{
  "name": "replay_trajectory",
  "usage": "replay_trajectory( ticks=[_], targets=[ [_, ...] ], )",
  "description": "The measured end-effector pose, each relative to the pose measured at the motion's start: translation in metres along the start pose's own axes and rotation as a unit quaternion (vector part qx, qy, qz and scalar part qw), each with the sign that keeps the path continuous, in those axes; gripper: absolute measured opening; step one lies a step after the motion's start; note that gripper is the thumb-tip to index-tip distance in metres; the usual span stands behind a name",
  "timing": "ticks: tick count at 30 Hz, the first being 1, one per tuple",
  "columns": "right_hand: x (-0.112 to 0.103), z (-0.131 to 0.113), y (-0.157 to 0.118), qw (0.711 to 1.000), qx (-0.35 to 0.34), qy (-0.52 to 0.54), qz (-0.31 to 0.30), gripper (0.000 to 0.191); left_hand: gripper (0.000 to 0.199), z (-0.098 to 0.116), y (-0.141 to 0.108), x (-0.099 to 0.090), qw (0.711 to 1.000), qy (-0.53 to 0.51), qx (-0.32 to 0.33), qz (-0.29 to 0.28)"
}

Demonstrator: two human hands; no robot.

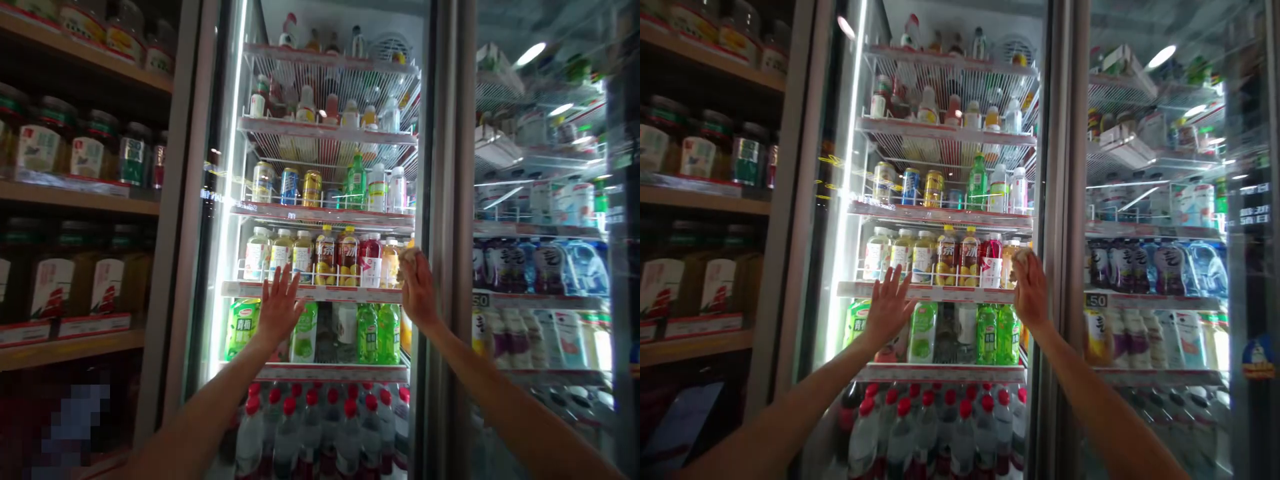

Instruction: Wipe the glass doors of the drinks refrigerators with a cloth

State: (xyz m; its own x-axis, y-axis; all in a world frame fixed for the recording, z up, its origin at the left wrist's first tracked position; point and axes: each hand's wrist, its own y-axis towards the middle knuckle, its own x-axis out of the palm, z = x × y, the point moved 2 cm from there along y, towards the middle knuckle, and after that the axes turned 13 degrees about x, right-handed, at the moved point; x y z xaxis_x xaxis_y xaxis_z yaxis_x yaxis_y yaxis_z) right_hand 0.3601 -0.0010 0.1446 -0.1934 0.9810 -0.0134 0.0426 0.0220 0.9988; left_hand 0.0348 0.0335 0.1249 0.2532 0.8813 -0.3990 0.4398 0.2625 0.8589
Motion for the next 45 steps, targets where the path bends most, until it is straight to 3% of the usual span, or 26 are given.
replay_trajectory(
  ticks=[3, 5, 10, 12, 18, 20, 23, 25, 27, 30, 32, 34, 37, 39, 41, 45],
  targets=[
    [-0.002, -0.01, -0.047, 0.995, -0.076, 0.009, -0.068, 0.072, 0.058, 0.001, -0.004, 0.0, 1.0, 0.001, 0.01, -0.005],
    [0.0, -0.015, -0.054, 0.99, -0.105, 0.015, -0.094, 0.072, 0.058, 0.001, -0.005, 0.0, 1.0, 0.004, 0.011, -0.006],
    [0.012, -0.031, 0.011, 0.997, -0.051, 0.045, -0.028, 0.065, 0.059, 0.001, -0.006, 0.0, 1.0, 0.004, 0.007, -0.011],
    [0.017, -0.042, 0.019, 0.998, -0.043, 0.049, -0.02, 0.065, 0.059, 0.001, -0.006, 0.0, 1.0, 0.002, 0.006, -0.016],
    [0.018, -0.073, -0.042, 0.974, -0.175, 0.051, -0.133, 0.064, 0.056, -0.001, -0.014, 0.002, 0.999, 0.008, 0.03, -0.01],
    [0.022, -0.078, -0.032, 0.975, -0.174, 0.046, -0.128, 0.059, 0.055, -0.002, -0.017, 0.004, 0.999, 0.012, 0.037, -0.001],
    [0.031, -0.087, 0.012, 0.989, -0.121, 0.055, -0.07, 0.059, 0.055, -0.003, -0.017, 0.006, 0.999, 0.017, 0.039, 0.008],
    [0.037, -0.094, 0.026, 0.993, -0.092, 0.062, -0.046, 0.061, 0.056, -0.003, -0.017, 0.006, 0.999, 0.019, 0.041, 0.012],
    [0.037, -0.101, 0.013, 0.991, -0.098, 0.066, -0.058, 0.061, 0.056, -0.002, -0.018, 0.005, 0.999, 0.019, 0.044, 0.012],
    [0.031, -0.108, -0.037, 0.973, -0.183, 0.059, -0.126, 0.061, 0.055, -0.003, -0.022, 0.005, 0.998, 0.022, 0.053, 0.014],
    [0.028, -0.109, -0.056, 0.958, -0.236, 0.048, -0.158, 0.059, 0.053, -0.004, -0.025, 0.005, 0.997, 0.029, 0.064, 0.022],
    [0.031, -0.11, -0.045, 0.961, -0.229, 0.037, -0.149, 0.055, 0.051, -0.005, -0.028, 0.007, 0.996, 0.036, 0.074, 0.033],
    [0.04, -0.113, 0.0, 0.986, -0.142, 0.036, -0.079, 0.048, 0.052, -0.005, -0.031, 0.009, 0.996, 0.039, 0.073, 0.036],
    [0.045, -0.116, 0.016, 0.993, -0.103, 0.046, -0.045, 0.049, 0.053, -0.005, -0.033, 0.01, 0.996, 0.035, 0.072, 0.029],
    [0.045, -0.118, 0.007, 0.991, -0.11, 0.052, -0.056, 0.052, 0.053, -0.006, -0.036, 0.01, 0.996, 0.03, 0.076, 0.024],
    [0.034, -0.12, -0.043, 0.962, -0.231, 0.043, -0.138, 0.055, 0.053, -0.01, -0.045, 0.008, 0.995, 0.025, 0.098, 0.023]
  ],
)
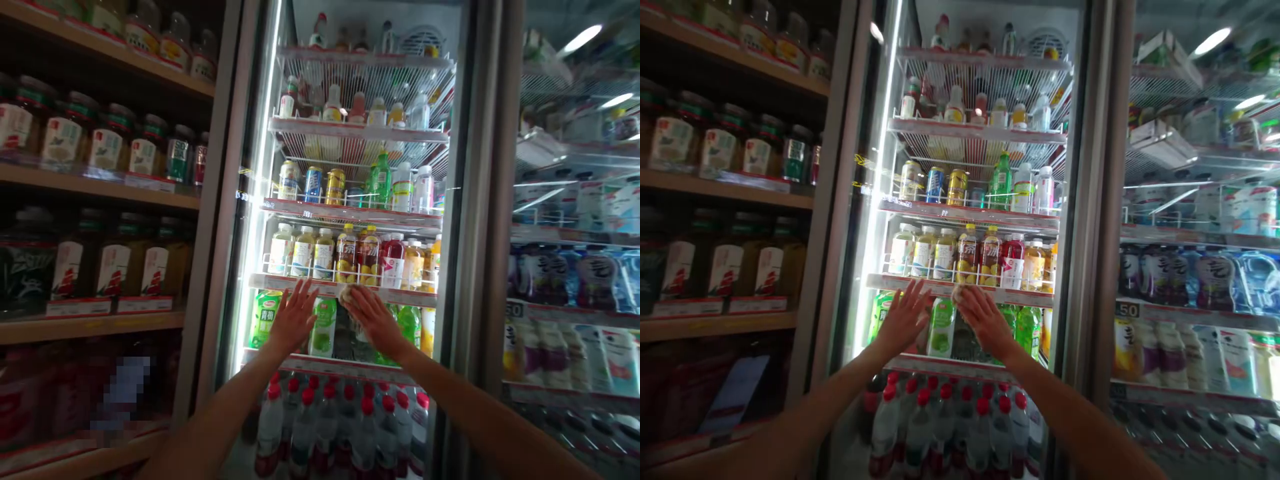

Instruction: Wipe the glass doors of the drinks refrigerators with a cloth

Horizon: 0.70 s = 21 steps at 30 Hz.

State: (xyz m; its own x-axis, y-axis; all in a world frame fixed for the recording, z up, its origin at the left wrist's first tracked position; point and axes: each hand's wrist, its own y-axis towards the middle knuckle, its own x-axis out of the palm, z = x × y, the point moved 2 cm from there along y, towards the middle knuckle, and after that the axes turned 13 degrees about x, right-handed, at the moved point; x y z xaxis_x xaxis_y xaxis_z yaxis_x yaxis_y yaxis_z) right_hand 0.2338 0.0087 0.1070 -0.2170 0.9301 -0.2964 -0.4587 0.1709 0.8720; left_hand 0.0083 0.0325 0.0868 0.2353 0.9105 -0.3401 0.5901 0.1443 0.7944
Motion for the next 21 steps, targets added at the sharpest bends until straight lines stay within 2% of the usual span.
replay_trajectory(
  ticks=[2, 3, 6, 8, 10, 13, 15, 17, 21],
  targets=[
    [-0.001, -0.001, -0.001, 1.0, -0.025, -0.007, -0.015, 0.053, 0.053, -0.001, -0.004, -0.001, 1.0, 0.0, 0.012, -0.002],
    [-0.002, 0.002, 0.006, 1.0, -0.011, -0.008, -0.006, 0.053, 0.053, -0.002, -0.005, -0.002, 1.0, 0.0, 0.016, -0.004],
    [-0.005, 0.015, 0.043, 0.995, 0.084, -0.001, 0.049, 0.05, 0.054, -0.003, -0.007, -0.003, 1.0, -0.002, 0.023, -0.011],
    [-0.003, 0.016, 0.055, 0.99, 0.12, 0.004, 0.069, 0.049, 0.056, -0.002, -0.008, -0.003, 1.0, -0.004, 0.023, -0.017],
    [0.003, 0.005, 0.043, 0.994, 0.097, 0.006, 0.052, 0.05, 0.057, -0.002, -0.009, -0.003, 1.0, -0.004, 0.021, -0.023],
    [0.011, -0.018, 0.0, 1.0, 0.005, 0.001, -0.002, 0.054, 0.056, -0.001, -0.013, -0.002, 0.999, 0.007, 0.021, -0.024],
    [0.013, -0.023, -0.019, 0.999, -0.025, -0.009, -0.024, 0.055, 0.056, -0.001, -0.015, -0.001, 0.999, 0.014, 0.024, -0.022],
    [0.01, -0.015, -0.016, 1.0, 0.003, -0.014, -0.008, 0.055, 0.057, 0.0, -0.017, 0.002, 0.999, 0.016, 0.022, -0.02],
    [-0.005, 0.023, 0.011, 0.988, 0.119, -0.004, 0.103, 0.06, 0.057, 0.002, -0.018, 0.004, 1.0, 0.003, 0.001, -0.019]
  ],
)
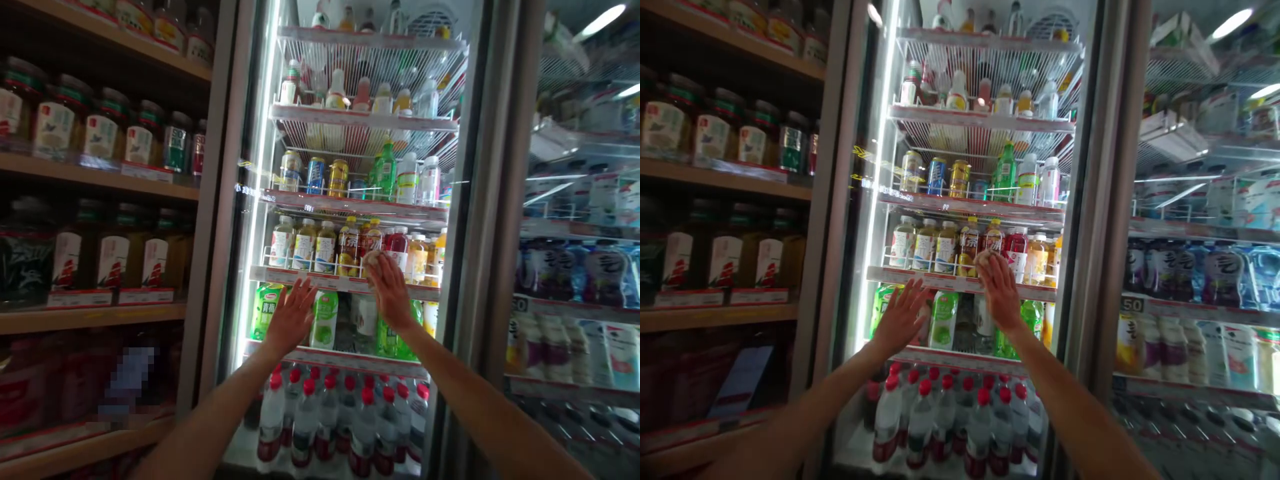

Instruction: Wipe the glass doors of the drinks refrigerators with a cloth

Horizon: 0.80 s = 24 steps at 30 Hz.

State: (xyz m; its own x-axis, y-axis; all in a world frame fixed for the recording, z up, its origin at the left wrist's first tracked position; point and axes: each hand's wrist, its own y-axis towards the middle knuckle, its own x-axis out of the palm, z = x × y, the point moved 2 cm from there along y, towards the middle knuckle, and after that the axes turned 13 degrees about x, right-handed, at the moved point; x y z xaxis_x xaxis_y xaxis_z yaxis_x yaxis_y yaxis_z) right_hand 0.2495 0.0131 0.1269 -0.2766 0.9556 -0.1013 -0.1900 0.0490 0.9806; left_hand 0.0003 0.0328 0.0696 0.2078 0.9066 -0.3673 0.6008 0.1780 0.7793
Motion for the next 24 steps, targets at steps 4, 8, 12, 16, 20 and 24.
replay_trajectory(
  ticks=[4, 8, 12, 16, 20, 24],
  targets=[
    [-0.013, 0.022, -0.033, 1.0, 0.013, 0.005, -0.004, 0.066, 0.057, 0.004, 0.001, 0.0, 1.0, -0.016, -0.011, -0.003],
    [-0.026, 0.038, -0.078, 0.998, -0.024, -0.013, -0.052, 0.065, 0.06, 0.006, 0.001, 0.0, 0.999, -0.026, -0.022, -0.002],
    [-0.032, 0.066, -0.042, 0.998, 0.047, -0.035, 0.022, 0.058, 0.059, 0.007, 0.001, 0.001, 0.999, -0.029, -0.032, -0.007],
    [-0.038, 0.078, -0.033, 0.992, 0.104, -0.043, 0.064, 0.06, 0.061, 0.01, 0.002, 0.0, 0.999, -0.033, -0.038, -0.007],
    [-0.045, 0.066, -0.088, 0.996, 0.075, -0.035, -0.012, 0.069, 0.061, 0.011, 0.0, 0.002, 0.998, -0.033, -0.045, -0.002],
    [-0.043, 0.067, -0.085, 0.998, 0.052, -0.022, -0.019, 0.069, 0.06, 0.011, -0.001, 0.005, 0.999, -0.026, -0.042, 0.003]
  ],
)
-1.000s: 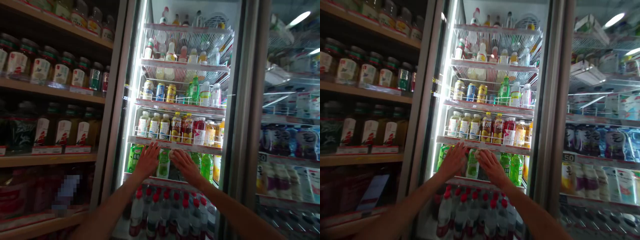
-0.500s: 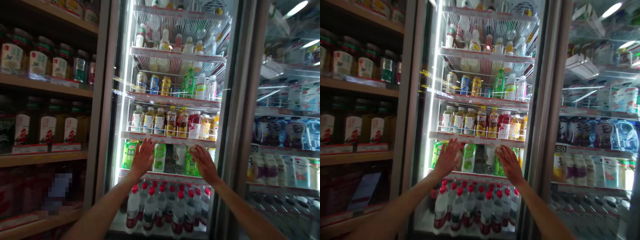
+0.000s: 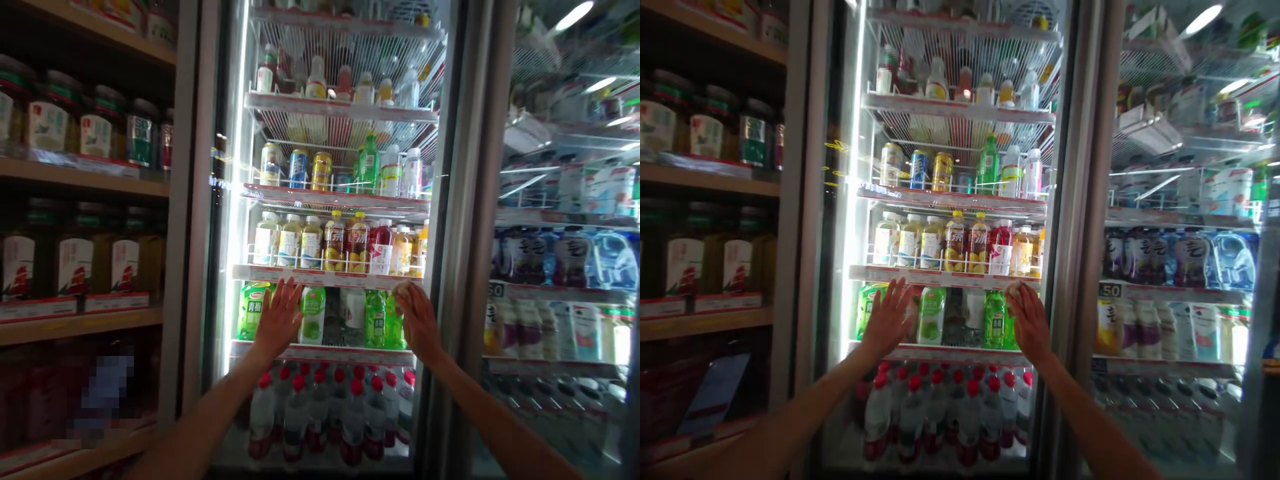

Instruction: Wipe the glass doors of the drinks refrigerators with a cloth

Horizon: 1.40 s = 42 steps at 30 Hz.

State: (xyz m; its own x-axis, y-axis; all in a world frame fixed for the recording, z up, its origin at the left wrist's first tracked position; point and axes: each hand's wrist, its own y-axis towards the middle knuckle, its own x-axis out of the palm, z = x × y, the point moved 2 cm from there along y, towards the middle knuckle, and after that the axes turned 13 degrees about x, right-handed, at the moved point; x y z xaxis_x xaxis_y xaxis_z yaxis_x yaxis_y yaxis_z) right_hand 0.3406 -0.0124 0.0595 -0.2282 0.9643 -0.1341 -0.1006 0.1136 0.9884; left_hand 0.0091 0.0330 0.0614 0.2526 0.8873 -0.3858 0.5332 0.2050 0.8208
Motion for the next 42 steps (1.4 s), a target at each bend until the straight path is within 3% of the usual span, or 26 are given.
replay_trajectory(
  ticks=[3, 5, 10, 12, 17, 19, 23, 25, 31, 37, 42],
  targets=[
    [0.005, -0.002, 0.037, 0.998, 0.031, 0.009, 0.047, 0.066, 0.061, 0.0, 0.0, 0.0, 1.0, -0.004, -0.003, -0.002],
    [0.009, -0.012, 0.045, 0.998, 0.041, 0.016, 0.051, 0.065, 0.061, 0.001, 0.0, 0.0, 1.0, -0.007, -0.005, -0.006],
    [0.021, -0.056, 0.006, 0.994, -0.083, 0.038, -0.053, 0.061, 0.062, 0.003, -0.001, 0.0, 1.0, -0.005, -0.012, -0.005],
    [0.026, -0.068, 0.007, 0.991, -0.105, 0.033, -0.078, 0.056, 0.062, 0.003, -0.002, -0.001, 1.0, 0.0, -0.006, -0.005],
    [0.036, -0.086, 0.051, 0.999, -0.028, 0.042, -0.02, 0.052, 0.059, 0.003, -0.003, -0.003, 1.0, 0.01, 0.004, -0.012],
    [0.039, -0.095, 0.044, 0.998, -0.037, 0.05, -0.025, 0.053, 0.058, 0.003, -0.006, -0.003, 1.0, 0.01, 0.006, -0.014],
    [0.041, -0.11, 0.005, 0.981, -0.15, 0.053, -0.109, 0.057, 0.057, 0.001, -0.014, -0.005, 0.999, 0.011, 0.028, -0.015],
    [0.043, -0.113, 0.005, 0.976, -0.174, 0.043, -0.127, 0.057, 0.055, -0.001, -0.017, -0.005, 0.999, 0.014, 0.042, -0.017],
    [0.052, -0.122, 0.051, 0.996, -0.053, 0.045, -0.057, 0.052, 0.055, -0.002, -0.022, -0.01, 0.998, 0.019, 0.055, -0.027],
    [0.053, -0.139, 0.022, 0.967, -0.212, 0.057, -0.127, 0.055, 0.054, -0.007, -0.032, -0.012, 0.996, 0.018, 0.071, -0.045],
    [0.061, -0.147, 0.061, 0.991, -0.105, 0.047, -0.072, 0.051, 0.053, -0.023, -0.043, -0.016, 0.996, 0.018, 0.055, -0.061]
  ],
)
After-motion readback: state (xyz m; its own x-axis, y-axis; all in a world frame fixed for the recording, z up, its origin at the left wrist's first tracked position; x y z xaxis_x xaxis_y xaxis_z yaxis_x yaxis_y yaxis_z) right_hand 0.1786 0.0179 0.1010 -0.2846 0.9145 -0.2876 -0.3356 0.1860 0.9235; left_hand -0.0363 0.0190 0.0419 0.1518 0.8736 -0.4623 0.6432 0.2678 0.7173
